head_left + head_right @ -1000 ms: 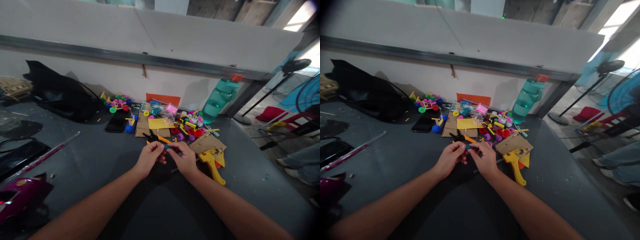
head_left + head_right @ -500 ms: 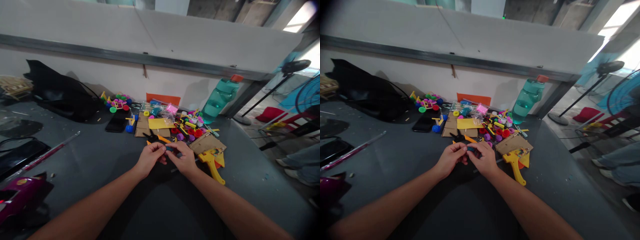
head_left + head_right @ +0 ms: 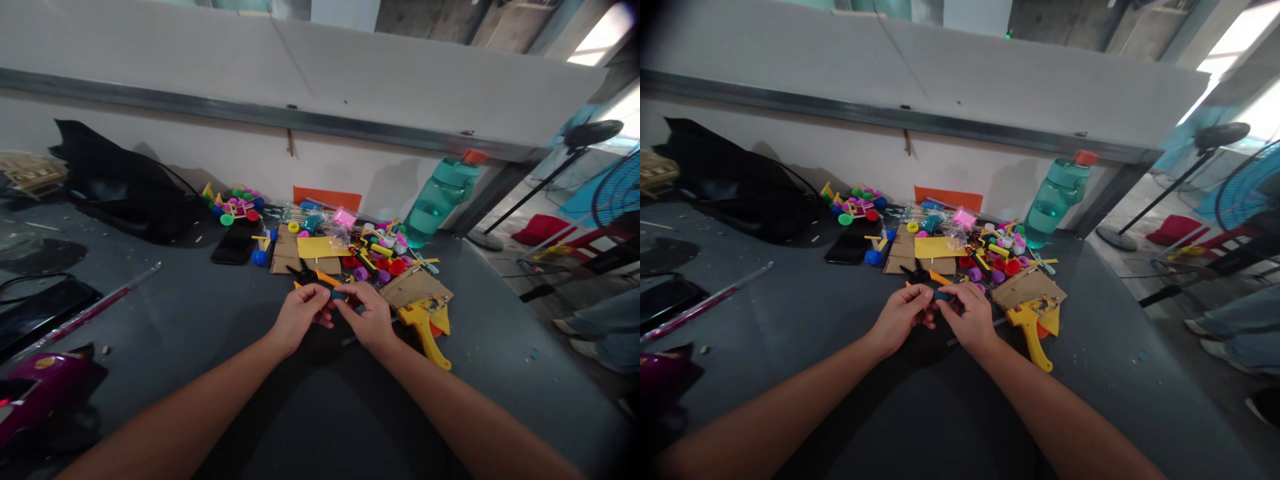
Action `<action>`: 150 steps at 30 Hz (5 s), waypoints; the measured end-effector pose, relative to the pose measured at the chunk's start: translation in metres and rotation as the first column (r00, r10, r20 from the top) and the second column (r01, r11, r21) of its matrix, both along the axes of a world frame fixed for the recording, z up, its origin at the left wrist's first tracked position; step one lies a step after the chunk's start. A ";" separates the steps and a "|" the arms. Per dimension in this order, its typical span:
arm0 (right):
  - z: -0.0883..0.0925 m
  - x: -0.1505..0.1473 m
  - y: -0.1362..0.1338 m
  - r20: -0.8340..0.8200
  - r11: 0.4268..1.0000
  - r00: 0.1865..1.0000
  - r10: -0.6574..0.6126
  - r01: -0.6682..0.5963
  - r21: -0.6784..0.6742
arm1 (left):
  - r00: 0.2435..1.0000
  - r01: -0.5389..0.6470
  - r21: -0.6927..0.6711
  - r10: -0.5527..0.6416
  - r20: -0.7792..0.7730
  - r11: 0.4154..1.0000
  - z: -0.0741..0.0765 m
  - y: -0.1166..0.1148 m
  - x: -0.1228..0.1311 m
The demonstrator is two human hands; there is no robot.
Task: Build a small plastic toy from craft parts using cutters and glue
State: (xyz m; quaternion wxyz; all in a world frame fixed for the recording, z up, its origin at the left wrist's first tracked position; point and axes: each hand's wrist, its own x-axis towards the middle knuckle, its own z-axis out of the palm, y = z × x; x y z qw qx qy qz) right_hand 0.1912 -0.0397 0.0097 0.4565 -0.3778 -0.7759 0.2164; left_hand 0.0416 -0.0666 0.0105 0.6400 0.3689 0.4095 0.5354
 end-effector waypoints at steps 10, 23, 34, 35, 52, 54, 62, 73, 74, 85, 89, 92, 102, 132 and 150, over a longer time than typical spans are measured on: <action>0.001 -0.001 0.000 -0.005 1.000 1.000 -0.010 0.010 -0.022 | 1.000 -0.013 0.000 0.013 -0.009 1.000 0.000 0.000 0.000; 0.002 0.000 -0.002 -0.021 1.000 1.000 0.002 -0.002 -0.010 | 1.000 -0.002 0.008 0.002 0.007 1.000 -0.001 0.000 0.000; 0.001 -0.001 -0.002 -0.024 1.000 1.000 0.011 -0.010 0.012 | 1.000 -0.005 0.015 0.004 0.029 1.000 -0.001 0.000 -0.001; 0.001 -0.001 -0.003 -0.027 1.000 1.000 0.006 -0.005 0.012 | 0.999 -0.004 0.014 0.004 0.031 1.000 -0.001 0.000 -0.001; 0.002 -0.001 -0.002 -0.004 0.999 0.999 -0.037 0.037 0.023 | 1.000 0.007 0.018 -0.007 0.006 1.000 -0.001 0.000 -0.001; 0.002 -0.001 -0.002 -0.003 0.999 0.999 -0.035 0.035 0.026 | 1.000 0.007 0.021 -0.007 0.003 1.000 -0.001 0.000 -0.001; -0.001 -0.001 0.000 0.004 0.998 1.000 0.000 0.000 0.062 | 0.999 0.035 0.007 -0.035 -0.019 0.999 0.002 -0.001 -0.001; 0.001 -0.001 0.000 0.003 0.999 0.999 -0.037 0.037 -0.037 | 0.994 -0.054 0.003 0.054 -0.098 0.999 0.001 0.000 0.002; 0.000 -0.001 0.000 0.000 0.998 0.999 -0.040 0.040 -0.038 | 0.993 -0.059 0.006 0.060 -0.101 0.998 0.000 0.000 0.003; 0.000 -0.001 -0.001 -0.011 0.999 0.999 -0.035 0.035 -0.032 | 0.992 -0.066 0.024 0.068 -0.105 0.998 0.001 -0.001 0.003; 0.001 0.000 -0.001 -0.020 1.000 1.000 -0.008 0.008 -0.029 | 0.995 -0.062 0.005 0.062 -0.079 0.998 0.000 0.000 0.002; 0.002 0.000 -0.002 -0.033 0.999 0.999 0.023 -0.024 -0.029 | 0.998 -0.049 -0.006 0.049 -0.050 0.999 0.000 0.000 0.001; 0.001 -0.001 -0.002 -0.041 1.000 0.999 -0.026 0.026 -0.005 | 0.998 -0.020 0.023 0.018 0.058 1.000 -0.001 0.000 -0.001; 0.005 -0.001 -0.002 -0.044 0.998 0.999 -0.009 0.011 0.054 | 0.997 0.057 0.019 -0.056 -0.044 0.998 0.001 -0.001 -0.001; 0.004 -0.001 -0.003 -0.032 0.994 0.999 0.022 -0.018 0.112 | 0.998 0.056 0.029 -0.055 -0.019 0.998 0.002 -0.001 -0.001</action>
